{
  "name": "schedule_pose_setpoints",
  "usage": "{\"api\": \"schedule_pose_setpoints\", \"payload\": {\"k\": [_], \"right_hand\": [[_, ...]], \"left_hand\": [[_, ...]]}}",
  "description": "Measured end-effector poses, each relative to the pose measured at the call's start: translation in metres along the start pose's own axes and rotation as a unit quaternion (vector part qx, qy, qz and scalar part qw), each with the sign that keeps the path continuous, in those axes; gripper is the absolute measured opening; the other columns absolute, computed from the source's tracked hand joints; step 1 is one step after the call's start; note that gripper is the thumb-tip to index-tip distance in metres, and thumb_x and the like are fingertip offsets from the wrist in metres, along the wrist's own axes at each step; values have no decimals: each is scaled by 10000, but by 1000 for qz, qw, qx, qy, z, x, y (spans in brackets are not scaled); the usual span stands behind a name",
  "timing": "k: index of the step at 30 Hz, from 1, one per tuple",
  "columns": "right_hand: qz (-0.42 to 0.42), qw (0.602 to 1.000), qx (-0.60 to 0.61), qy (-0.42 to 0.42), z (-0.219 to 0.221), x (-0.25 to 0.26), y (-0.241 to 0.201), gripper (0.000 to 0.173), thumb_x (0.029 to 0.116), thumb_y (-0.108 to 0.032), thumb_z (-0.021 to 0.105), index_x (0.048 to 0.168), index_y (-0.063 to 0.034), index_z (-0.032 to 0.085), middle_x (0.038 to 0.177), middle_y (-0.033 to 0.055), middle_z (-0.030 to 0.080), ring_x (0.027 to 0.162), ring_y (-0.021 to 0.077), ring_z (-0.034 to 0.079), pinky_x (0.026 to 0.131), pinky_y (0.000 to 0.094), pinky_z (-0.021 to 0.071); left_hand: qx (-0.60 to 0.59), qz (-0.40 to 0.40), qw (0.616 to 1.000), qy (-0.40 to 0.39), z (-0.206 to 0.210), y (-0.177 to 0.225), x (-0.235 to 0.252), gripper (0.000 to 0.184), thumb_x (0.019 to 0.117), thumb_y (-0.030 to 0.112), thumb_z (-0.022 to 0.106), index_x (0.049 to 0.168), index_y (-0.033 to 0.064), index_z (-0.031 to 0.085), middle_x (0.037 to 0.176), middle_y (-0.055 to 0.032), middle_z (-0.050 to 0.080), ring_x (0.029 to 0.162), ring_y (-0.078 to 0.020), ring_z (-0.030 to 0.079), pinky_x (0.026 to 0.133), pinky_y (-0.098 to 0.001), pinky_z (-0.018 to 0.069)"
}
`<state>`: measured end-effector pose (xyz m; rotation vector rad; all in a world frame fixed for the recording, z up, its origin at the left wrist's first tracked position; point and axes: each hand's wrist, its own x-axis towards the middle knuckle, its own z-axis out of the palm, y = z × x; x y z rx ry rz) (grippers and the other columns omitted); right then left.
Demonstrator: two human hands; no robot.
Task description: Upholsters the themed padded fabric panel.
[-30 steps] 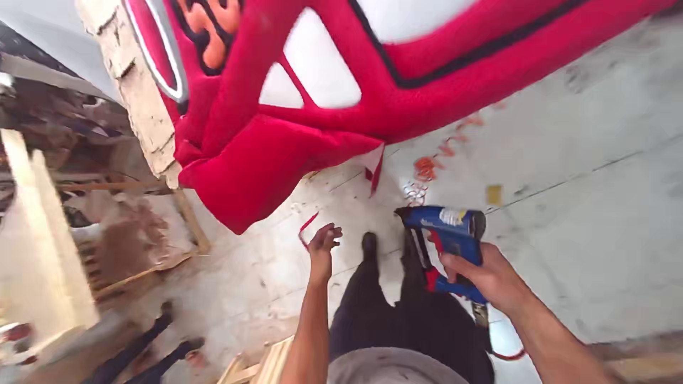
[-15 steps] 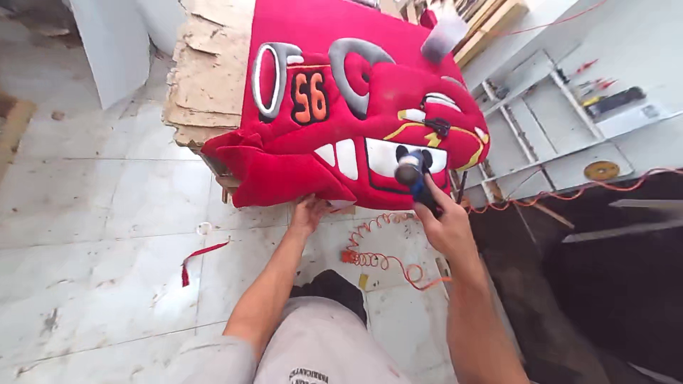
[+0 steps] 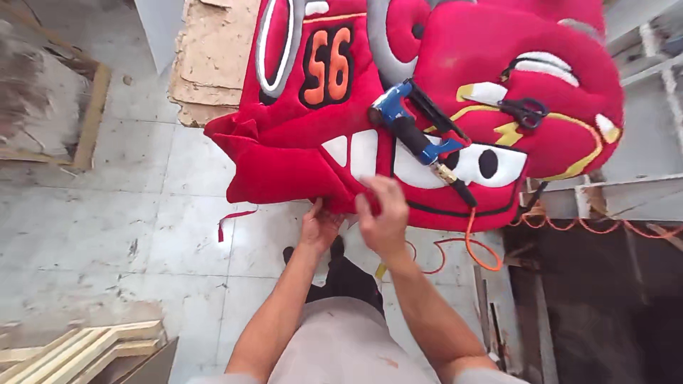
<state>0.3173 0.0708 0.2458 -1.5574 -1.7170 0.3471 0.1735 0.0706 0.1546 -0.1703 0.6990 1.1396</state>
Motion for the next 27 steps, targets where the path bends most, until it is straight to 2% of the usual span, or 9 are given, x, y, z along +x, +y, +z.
{"api": "schedule_pose_setpoints", "payload": {"k": [3,5,8,10,13,16,19,23,27], "right_hand": [[14,996,91,-2,36,-58,-6,328,947,-167,631,1225,-11,706,1267,179,655,1048,196,681,849,327,604],[50,995,85,-1,51,-71,-8,417,951,-220,624,1296,14,651,1373,211,594,1158,228,654,920,349,591],[134,987,84,17,69,-73,-14,571,939,-273,633,1387,68,543,1470,245,517,1347,292,540,1079,407,503],[196,973,116,28,79,-71,-19,621,945,-302,639,1423,70,505,1454,227,538,1331,262,556,1084,404,501],[275,940,200,24,88,-59,-24,645,937,-347,678,1429,36,516,1318,162,658,1198,185,657,1033,373,551],[321,893,315,26,104,-49,-25,450,921,-279,723,1246,19,635,1071,109,754,1017,141,724,947,360,595],[335,876,344,39,115,-44,-19,278,927,-270,736,1044,-18,714,887,71,749,852,121,724,832,354,608],[255,895,360,68,116,-45,16,172,975,-150,681,883,-17,742,743,33,703,699,77,661,714,300,574],[212,934,270,103,124,-47,35,215,976,-183,675,818,-50,734,709,15,692,669,76,653,690,326,565]], "left_hand": [[18,9,999,-27,-4,-3,-3,333,1112,251,322,1215,42,560,1021,-135,726,946,-241,723,871,-427,603],[32,17,999,-33,-10,-3,-4,258,1108,195,348,1218,38,521,996,-135,715,933,-238,718,878,-429,598],[42,28,997,-64,-22,1,-7,225,1099,156,342,1209,48,507,974,-119,715,938,-224,717,891,-425,594],[44,24,995,-85,-26,4,-11,239,1096,142,332,1210,46,518,1012,-118,718,980,-217,712,919,-418,586],[48,8,992,-114,-32,10,-13,261,1084,129,334,1203,56,555,1069,-119,721,1029,-212,705,933,-401,582],[64,1,989,-136,-42,15,-11,255,1066,111,376,1209,81,586,1075,-109,727,1017,-205,708,912,-401,587],[87,7,987,-135,-45,12,-6,252,1071,105,366,1191,83,586,1047,-102,731,991,-199,712,893,-403,591],[102,12,988,-118,-44,-12,17,209,1068,104,425,1172,49,598,1041,-115,717,987,-211,700,906,-421,580],[121,16,986,-113,-38,-22,36,234,1082,121,376,1151,62,591,993,-85,719,945,-170,704,870,-371,589]]}}
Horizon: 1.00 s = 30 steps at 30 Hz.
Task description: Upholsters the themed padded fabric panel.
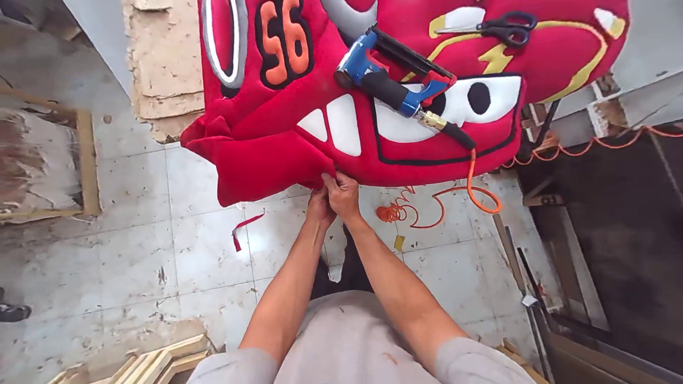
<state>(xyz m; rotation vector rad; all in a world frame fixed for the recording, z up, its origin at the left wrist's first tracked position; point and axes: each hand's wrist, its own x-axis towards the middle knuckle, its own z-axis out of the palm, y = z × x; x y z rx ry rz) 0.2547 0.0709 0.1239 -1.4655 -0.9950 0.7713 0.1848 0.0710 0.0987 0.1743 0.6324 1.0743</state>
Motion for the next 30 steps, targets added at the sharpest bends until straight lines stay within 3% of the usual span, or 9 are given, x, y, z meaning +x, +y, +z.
{"api": "schedule_pose_setpoints", "payload": {"k": [7,14,16,19,21,24,30], "right_hand": [[-29,994,-79,64,10,-5,10,265,986,-233,654,792,-73,738,672,4,675,636,94,644,669,360,560],[-39,994,-88,54,9,-1,8,275,988,-219,629,784,-71,738,662,-16,673,615,63,634,651,315,558],[-36,998,-41,15,3,-8,5,230,996,-178,618,870,-38,752,750,11,712,705,65,669,717,296,577],[40,997,18,-62,-29,-36,12,308,1017,-189,579,1171,49,699,1058,128,748,991,147,718,920,347,596],[106,993,39,-43,-45,-55,33,322,1036,-192,540,1199,49,678,1063,139,746,974,185,730,867,366,618],[177,982,59,-22,-49,-62,53,295,1024,-185,581,1207,23,683,1048,124,750,931,185,732,811,358,621],[192,973,112,-55,-39,-42,52,309,998,-165,619,1233,28,673,1091,129,737,947,168,716,853,349,603]], "left_hand": [[17,1,1000,-9,-8,1,0,224,1078,116,434,1225,24,576,1065,-122,708,1003,-202,695,922,-395,574],[105,-6,993,44,-6,11,2,237,1056,101,514,1238,-36,579,1077,-159,702,1005,-232,686,910,-421,572],[113,-9,993,39,-5,17,-2,241,1064,103,495,1244,-39,569,1081,-156,698,1006,-231,682,909,-412,571],[113,-18,992,42,0,24,-18,260,1085,118,461,1293,-36,488,1044,-153,698,941,-224,699,873,-396,589],[141,-30,986,89,6,37,-28,245,1081,135,480,1277,-13,475,979,-122,702,863,-187,703,803,-351,593],[138,-22,984,113,8,57,-36,228,1092,162,450,1271,23,472,954,-101,697,862,-178,698,795,-352,588],[59,28,990,129,26,73,-37,265,1091,212,404,983,84,609,804,-50,703,771,-167,698,768,-348,590]]}}
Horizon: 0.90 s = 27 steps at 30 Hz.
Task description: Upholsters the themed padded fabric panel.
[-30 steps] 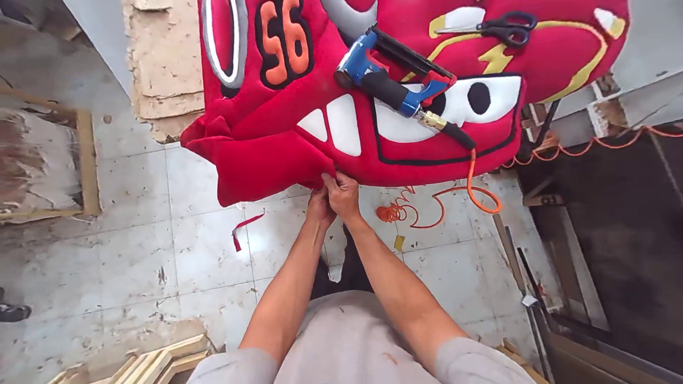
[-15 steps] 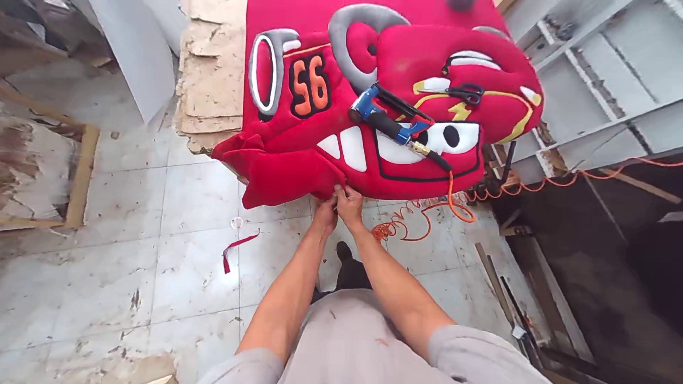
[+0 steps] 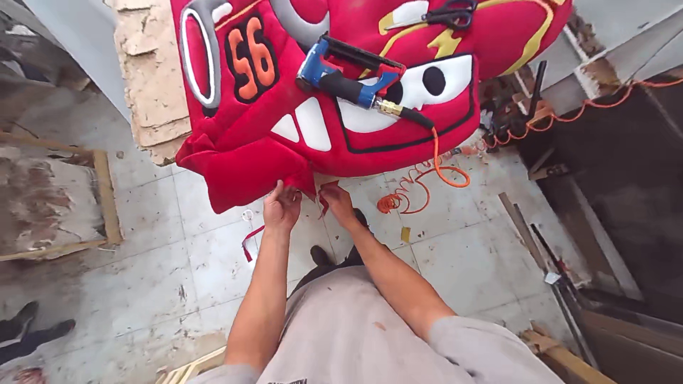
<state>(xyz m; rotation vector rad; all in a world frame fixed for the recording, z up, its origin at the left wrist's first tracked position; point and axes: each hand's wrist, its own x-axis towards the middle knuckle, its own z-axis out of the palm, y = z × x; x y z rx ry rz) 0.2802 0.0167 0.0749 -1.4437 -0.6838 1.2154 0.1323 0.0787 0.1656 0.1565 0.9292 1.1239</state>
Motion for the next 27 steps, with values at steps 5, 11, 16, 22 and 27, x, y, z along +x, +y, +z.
{"api": "schedule_pose_setpoints", "payload": {"k": [5,11,16,22,27], "right_hand": [[-16,997,55,-56,14,16,-18,554,934,-225,683,1411,18,538,1378,192,604,1247,230,608,1034,392,531],[-44,997,-8,-63,55,5,-54,291,1051,-167,522,918,19,701,776,61,675,733,103,645,743,338,552],[-112,970,-214,-26,33,-3,-45,424,1045,-311,512,854,14,706,744,129,676,753,254,684,762,491,552],[-97,975,-192,-53,-6,23,-32,409,1074,-284,488,898,22,695,742,112,645,726,204,641,750,444,547],[-51,984,-158,-69,2,42,-24,399,1085,-286,487,940,21,695,733,85,637,676,156,618,712,378,551]], "left_hand": [[-22,11,1000,-13,5,-4,-6,338,1093,208,371,905,86,624,738,-51,688,713,-168,688,734,-347,590],[22,6,1000,20,7,4,-14,296,1092,202,390,949,59,606,736,-55,679,658,-145,673,670,-298,586],[86,36,995,47,8,-6,-20,217,1104,212,391,1077,68,552,772,-58,681,658,-137,668,645,-298,584],[196,78,977,2,6,-26,-22,235,1126,190,349,1114,26,517,806,-105,740,626,-149,692,575,-265,564],[84,-27,995,50,16,-30,-9,339,1095,363,414,1213,103,597,986,-74,705,780,-170,678,635,-322,554]]}}
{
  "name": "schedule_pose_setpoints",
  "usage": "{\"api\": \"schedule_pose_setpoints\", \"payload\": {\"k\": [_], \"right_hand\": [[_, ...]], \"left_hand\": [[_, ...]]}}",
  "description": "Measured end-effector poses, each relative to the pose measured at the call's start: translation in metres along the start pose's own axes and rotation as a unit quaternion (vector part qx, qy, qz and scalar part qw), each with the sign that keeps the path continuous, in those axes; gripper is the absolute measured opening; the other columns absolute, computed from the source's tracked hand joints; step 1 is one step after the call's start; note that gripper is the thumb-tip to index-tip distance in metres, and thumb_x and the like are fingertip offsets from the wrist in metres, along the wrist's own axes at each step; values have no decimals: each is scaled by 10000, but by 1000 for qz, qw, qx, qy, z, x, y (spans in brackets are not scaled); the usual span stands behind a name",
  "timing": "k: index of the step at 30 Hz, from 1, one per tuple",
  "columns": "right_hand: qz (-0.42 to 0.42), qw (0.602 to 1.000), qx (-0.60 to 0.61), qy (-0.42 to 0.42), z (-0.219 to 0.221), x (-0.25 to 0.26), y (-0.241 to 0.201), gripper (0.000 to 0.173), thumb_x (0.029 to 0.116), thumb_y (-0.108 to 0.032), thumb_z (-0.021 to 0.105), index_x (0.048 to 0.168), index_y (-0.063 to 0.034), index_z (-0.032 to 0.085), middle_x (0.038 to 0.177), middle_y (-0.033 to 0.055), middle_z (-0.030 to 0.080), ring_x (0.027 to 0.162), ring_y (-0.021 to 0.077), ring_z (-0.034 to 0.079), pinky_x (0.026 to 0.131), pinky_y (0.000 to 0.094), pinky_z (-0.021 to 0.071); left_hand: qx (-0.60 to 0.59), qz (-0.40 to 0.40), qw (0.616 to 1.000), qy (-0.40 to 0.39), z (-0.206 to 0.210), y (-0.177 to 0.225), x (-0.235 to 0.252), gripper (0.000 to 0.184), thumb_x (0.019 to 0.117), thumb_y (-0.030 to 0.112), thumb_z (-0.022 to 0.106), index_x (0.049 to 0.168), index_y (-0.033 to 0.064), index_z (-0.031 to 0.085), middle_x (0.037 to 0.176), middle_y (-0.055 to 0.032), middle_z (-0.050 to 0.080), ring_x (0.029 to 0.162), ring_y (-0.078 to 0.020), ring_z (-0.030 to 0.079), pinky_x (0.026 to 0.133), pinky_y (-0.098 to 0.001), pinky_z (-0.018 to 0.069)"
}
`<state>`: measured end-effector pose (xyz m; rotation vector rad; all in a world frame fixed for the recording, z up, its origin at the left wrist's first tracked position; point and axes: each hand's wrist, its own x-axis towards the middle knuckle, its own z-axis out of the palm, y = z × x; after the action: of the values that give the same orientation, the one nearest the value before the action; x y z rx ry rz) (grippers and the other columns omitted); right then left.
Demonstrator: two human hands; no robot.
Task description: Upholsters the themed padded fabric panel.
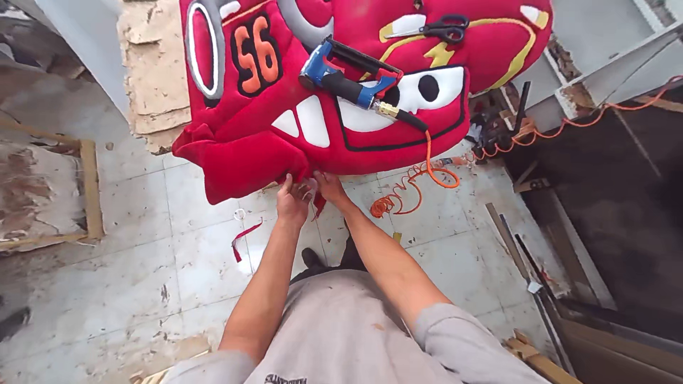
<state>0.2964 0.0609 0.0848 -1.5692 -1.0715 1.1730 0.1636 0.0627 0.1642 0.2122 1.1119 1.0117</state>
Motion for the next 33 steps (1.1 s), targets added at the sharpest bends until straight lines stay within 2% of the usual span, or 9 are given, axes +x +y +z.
{"api": "schedule_pose_setpoints", "payload": {"k": [2,5,9,13,16,20,23,28,33], "right_hand": [[9,1000,4,-13,0,0,0,400,1095,-276,464,957,24,690,723,64,631,661,125,611,702,343,554],[35,999,-11,-11,-3,0,-1,397,1094,-287,476,961,18,691,761,68,664,717,128,638,759,354,554],[71,978,-184,72,-20,-47,-13,345,1038,-277,516,1251,-76,699,1187,123,717,1114,240,680,1002,483,528],[-163,950,-181,197,-14,-96,-45,325,998,-161,533,1219,3,707,1221,152,706,1152,232,677,1003,398,566],[-123,971,-169,118,3,-73,-72,490,1016,-329,554,1391,-17,601,1340,151,653,1240,229,631,1064,437,515],[-42,964,-211,154,24,-36,-75,469,940,-456,678,1208,-73,713,1050,111,749,982,244,718,885,502,570],[-24,954,-219,205,28,-32,-68,380,894,-473,742,1095,-153,778,938,43,772,885,204,732,816,513,576],[50,959,-199,194,29,-21,-63,419,852,-528,758,808,-112,745,726,52,689,731,221,673,728,529,532],[76,981,-83,160,33,-10,-51,349,876,-386,801,857,-44,732,766,78,691,740,178,660,739,435,544]], "left_hand": [[-66,-38,997,-7,1,-1,2,369,1078,414,434,1221,118,601,1041,-82,695,817,-189,680,666,-350,566],[-127,-45,990,-42,0,-3,6,361,1090,428,402,1152,122,583,940,-73,687,731,-174,666,646,-330,574],[-113,-32,991,-63,-10,-7,9,280,1112,330,396,1129,100,555,844,-60,665,678,-148,650,634,-295,573],[-99,-4,991,-95,-19,-29,19,236,1121,275,375,1115,103,536,796,-40,659,695,-141,659,661,-295,575],[-97,26,986,-131,-10,-45,33,281,1121,243,378,1304,61,492,1023,-102,684,932,-199,685,859,-383,586],[-78,68,987,-122,2,-45,44,246,1104,171,402,1229,31,561,1019,-96,690,960,-174,679,887,-382,576],[-54,81,987,-130,-4,-51,52,251,1091,185,454,1122,13,634,960,-98,713,917,-182,698,863,-396,588],[-45,91,986,-130,-5,-53,57,256,1092,158,458,1138,-29,626,1004,-134,712,963,-210,697,902,-413,581],[-27,86,985,-146,-9,-55,63,231,1081,109,455,1071,-35,635,935,-117,710,896,-190,699,833,-379,595]]}}
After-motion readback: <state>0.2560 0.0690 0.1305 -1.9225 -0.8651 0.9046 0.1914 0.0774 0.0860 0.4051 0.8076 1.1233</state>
